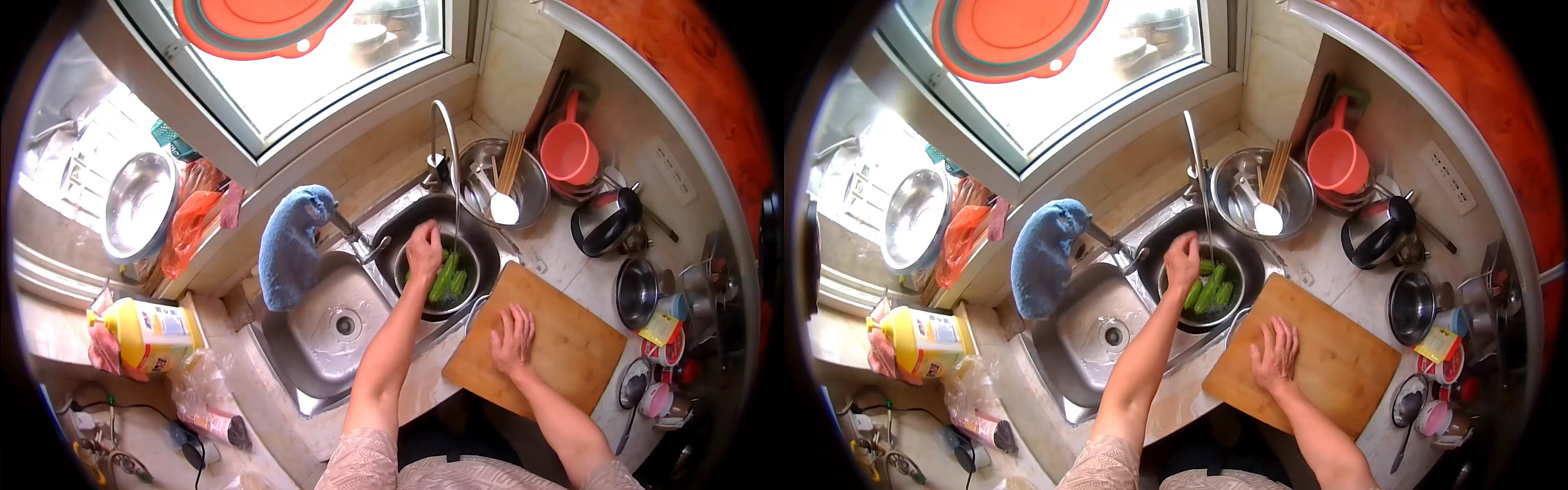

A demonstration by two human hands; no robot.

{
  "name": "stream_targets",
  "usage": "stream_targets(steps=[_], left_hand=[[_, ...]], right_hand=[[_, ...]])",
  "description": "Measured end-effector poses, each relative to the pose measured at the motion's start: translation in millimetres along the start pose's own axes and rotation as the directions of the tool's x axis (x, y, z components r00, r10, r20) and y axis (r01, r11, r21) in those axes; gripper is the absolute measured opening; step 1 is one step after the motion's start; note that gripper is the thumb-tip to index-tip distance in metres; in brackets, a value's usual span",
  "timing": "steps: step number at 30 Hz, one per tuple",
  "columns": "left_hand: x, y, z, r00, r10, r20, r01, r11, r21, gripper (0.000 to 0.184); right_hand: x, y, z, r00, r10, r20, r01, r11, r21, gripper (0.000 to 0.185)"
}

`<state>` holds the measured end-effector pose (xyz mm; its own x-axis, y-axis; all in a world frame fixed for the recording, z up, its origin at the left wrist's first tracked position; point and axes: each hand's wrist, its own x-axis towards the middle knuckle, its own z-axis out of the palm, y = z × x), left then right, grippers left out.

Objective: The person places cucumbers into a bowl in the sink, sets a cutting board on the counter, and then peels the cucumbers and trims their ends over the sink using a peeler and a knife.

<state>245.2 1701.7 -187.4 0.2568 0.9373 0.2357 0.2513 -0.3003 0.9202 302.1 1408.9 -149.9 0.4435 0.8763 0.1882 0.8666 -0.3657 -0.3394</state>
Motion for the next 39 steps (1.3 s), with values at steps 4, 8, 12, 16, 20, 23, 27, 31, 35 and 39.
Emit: stream_targets(steps=[4,8,12,16,20,23,27,31,35,39], left_hand=[[63.5,38.6,6.0,0.960,0.247,-0.134,-0.219,0.956,0.196,0.029],[86.0,29.9,6.3,0.875,0.467,0.127,-0.476,0.787,0.391,0.028],[88.1,5.6,6.3,0.696,0.634,0.336,-0.715,0.572,0.402,0.021],[92.2,6.8,6.4,0.677,0.623,0.393,-0.734,0.532,0.421,0.023],[106.2,12.8,2.3,0.743,0.602,0.292,-0.664,0.612,0.429,0.033],[111.4,4.1,8.5,0.772,0.534,0.344,-0.635,0.630,0.446,0.031],[110.7,7.2,12.6,0.769,0.536,0.349,-0.637,0.593,0.493,0.027],[105.1,4.0,13.2,0.757,0.571,0.318,-0.644,0.569,0.511,0.027],[104.9,0.0,14.9,0.747,0.608,0.268,-0.649,0.582,0.490,0.026],[106.2,-6.8,16.5,0.764,0.592,0.257,-0.634,0.613,0.472,0.025]], right_hand=[[0.9,0.9,2.5,1.000,0.012,0.005,-0.012,1.000,-0.019,0.054],[3.3,0.4,1.3,0.999,0.028,0.021,-0.028,0.999,-0.024,0.054],[5.5,-1.0,1.6,0.999,0.028,0.016,-0.027,0.999,-0.033,0.054],[8.2,2.5,2.3,0.999,0.030,0.033,-0.029,0.999,-0.041,0.053],[9.2,-2.0,-0.7,0.999,0.040,0.036,-0.039,0.999,-0.025,0.050],[9.4,-0.2,-0.5,0.999,0.035,0.040,-0.034,0.999,-0.021,0.051],[8.3,3.5,0.0,0.999,0.026,0.046,-0.025,1.000,-0.012,0.052],[8.1,3.1,-0.8,0.998,0.033,0.052,-0.033,0.999,-0.003,0.051],[7.6,5.5,0.3,0.997,0.037,0.067,-0.037,0.999,-0.009,0.050],[8.9,3.7,-1.6,0.998,0.036,0.057,-0.036,0.999,0.007,0.050]])
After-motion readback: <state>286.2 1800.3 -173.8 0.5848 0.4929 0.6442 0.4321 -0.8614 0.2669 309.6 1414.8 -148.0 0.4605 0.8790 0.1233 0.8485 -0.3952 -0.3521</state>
